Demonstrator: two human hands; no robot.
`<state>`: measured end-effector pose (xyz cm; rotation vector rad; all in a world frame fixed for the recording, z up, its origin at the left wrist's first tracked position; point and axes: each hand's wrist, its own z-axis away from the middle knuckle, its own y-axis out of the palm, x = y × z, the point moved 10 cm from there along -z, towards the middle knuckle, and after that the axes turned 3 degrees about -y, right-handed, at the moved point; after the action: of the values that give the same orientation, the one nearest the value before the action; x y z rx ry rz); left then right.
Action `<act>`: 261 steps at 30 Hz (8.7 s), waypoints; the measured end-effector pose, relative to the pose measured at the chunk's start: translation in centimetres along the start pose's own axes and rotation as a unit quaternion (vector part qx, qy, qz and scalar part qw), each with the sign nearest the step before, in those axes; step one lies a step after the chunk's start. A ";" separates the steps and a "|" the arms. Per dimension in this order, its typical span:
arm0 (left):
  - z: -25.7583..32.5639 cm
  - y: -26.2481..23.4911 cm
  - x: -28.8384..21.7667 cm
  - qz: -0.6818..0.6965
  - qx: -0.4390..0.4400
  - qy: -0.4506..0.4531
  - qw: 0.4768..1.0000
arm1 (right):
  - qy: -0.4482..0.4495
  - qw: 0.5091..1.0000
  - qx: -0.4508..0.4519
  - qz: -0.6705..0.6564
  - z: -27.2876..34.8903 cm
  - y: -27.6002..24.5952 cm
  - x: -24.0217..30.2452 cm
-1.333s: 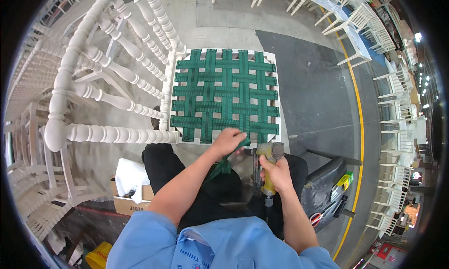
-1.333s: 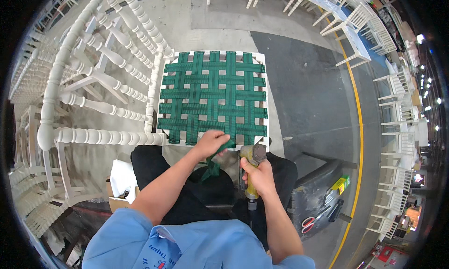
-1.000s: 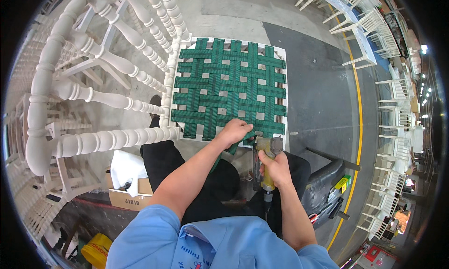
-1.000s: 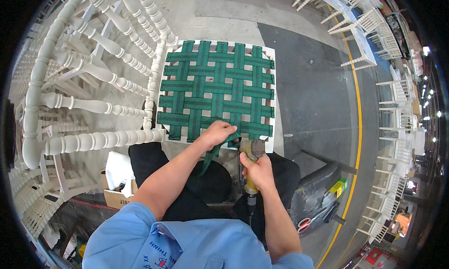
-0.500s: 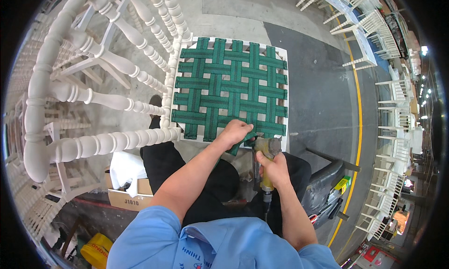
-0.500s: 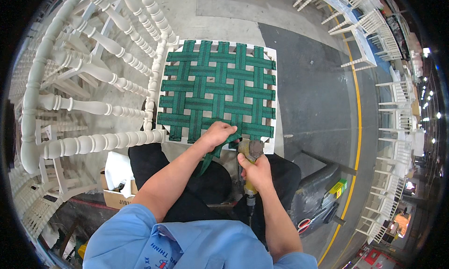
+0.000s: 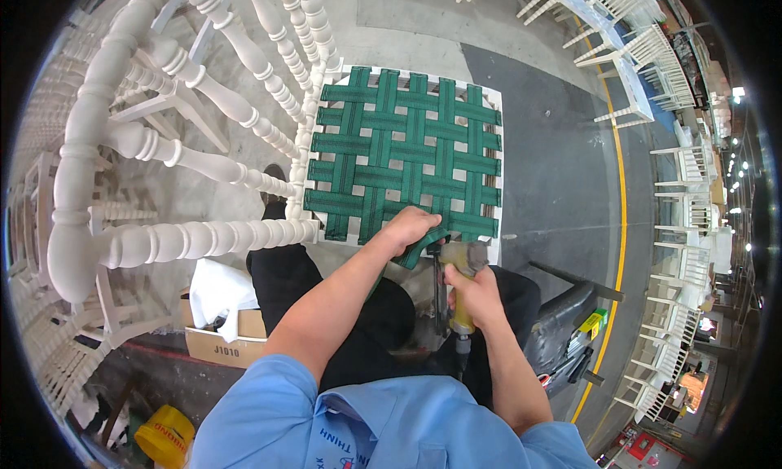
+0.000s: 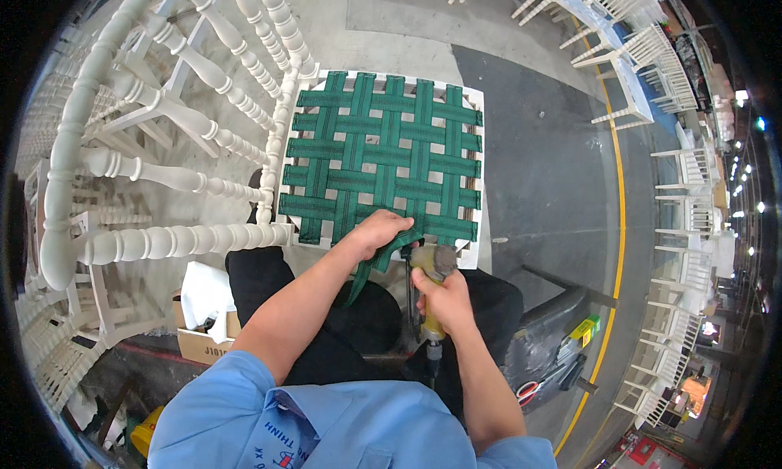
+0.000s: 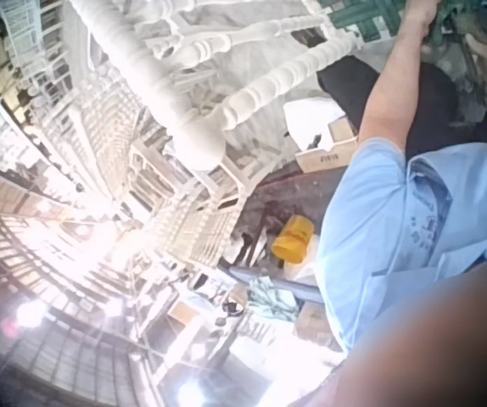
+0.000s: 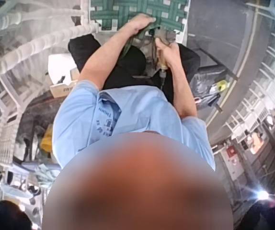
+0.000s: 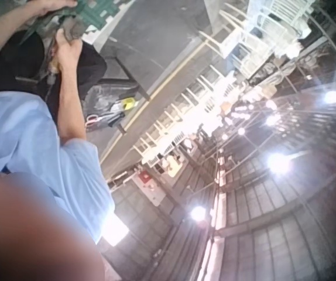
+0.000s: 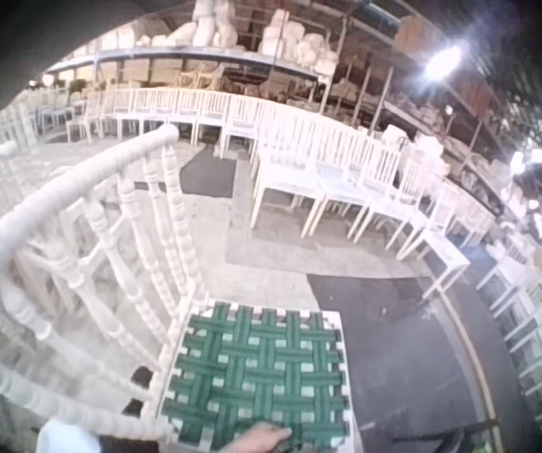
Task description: The person weaves green straps into a white wooden chair seat, securing them with a staple gun. They then place a white fabric sheet over the woven seat and staple it in place.
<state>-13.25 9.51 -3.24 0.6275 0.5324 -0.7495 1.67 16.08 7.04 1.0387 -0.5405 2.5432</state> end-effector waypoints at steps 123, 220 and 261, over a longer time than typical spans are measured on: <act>14.9 -4.2 9.7 0.333 -0.136 0.125 0.925 | -0.117 0.988 -0.091 0.029 -15.6 -10.8 -6.9; 0.8 -10.5 -9.7 -0.445 -0.293 -0.091 0.841 | 0.166 0.805 0.174 -0.542 -11.6 14.6 2.0; 22.6 -6.2 -12.2 0.125 -0.241 0.342 0.900 | -0.582 0.805 0.040 0.107 7.2 7.5 25.6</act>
<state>-20.52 -3.97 18.27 0.4661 1.2162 -0.1094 -14.63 10.43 28.58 2.6625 -0.8486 1.7741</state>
